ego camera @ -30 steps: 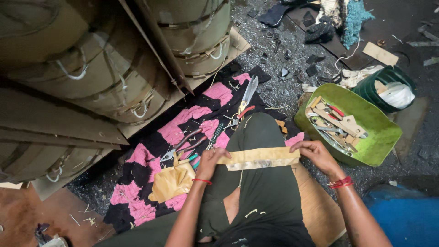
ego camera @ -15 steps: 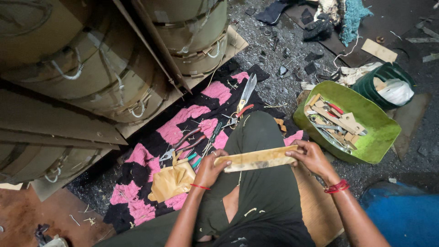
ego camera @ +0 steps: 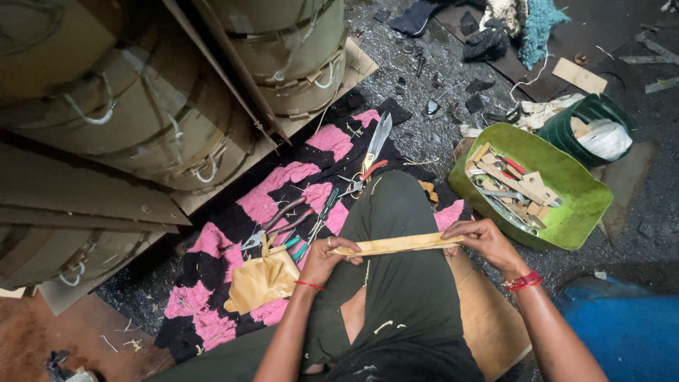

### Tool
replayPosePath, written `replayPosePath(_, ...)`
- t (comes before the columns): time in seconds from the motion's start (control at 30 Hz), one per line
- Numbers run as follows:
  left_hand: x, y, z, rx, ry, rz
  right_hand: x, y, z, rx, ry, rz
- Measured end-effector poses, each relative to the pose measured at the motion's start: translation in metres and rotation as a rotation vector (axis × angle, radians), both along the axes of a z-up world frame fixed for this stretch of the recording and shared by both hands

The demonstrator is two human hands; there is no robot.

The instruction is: The person assembles a transformer by hand-wrapping tape and paper insulation around the metal components and using pliers to secure wires.

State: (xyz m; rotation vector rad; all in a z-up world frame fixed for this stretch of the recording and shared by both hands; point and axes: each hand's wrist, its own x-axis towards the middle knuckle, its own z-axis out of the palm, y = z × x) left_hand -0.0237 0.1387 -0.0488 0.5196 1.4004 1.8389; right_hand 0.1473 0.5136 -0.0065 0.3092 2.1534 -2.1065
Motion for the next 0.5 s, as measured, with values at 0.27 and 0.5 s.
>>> replayPosePath(0.27,0.001,-0.007,0.047,-0.084,0.028,-0.115,-0.002,-0.010,-0.004,-0.216,0.090,-0.112)
replayPosePath(0.5,0.030,0.006,0.034,-0.316,0.161,0.071,-0.019,-0.024,-0.040,-0.073,-0.009,-0.458)
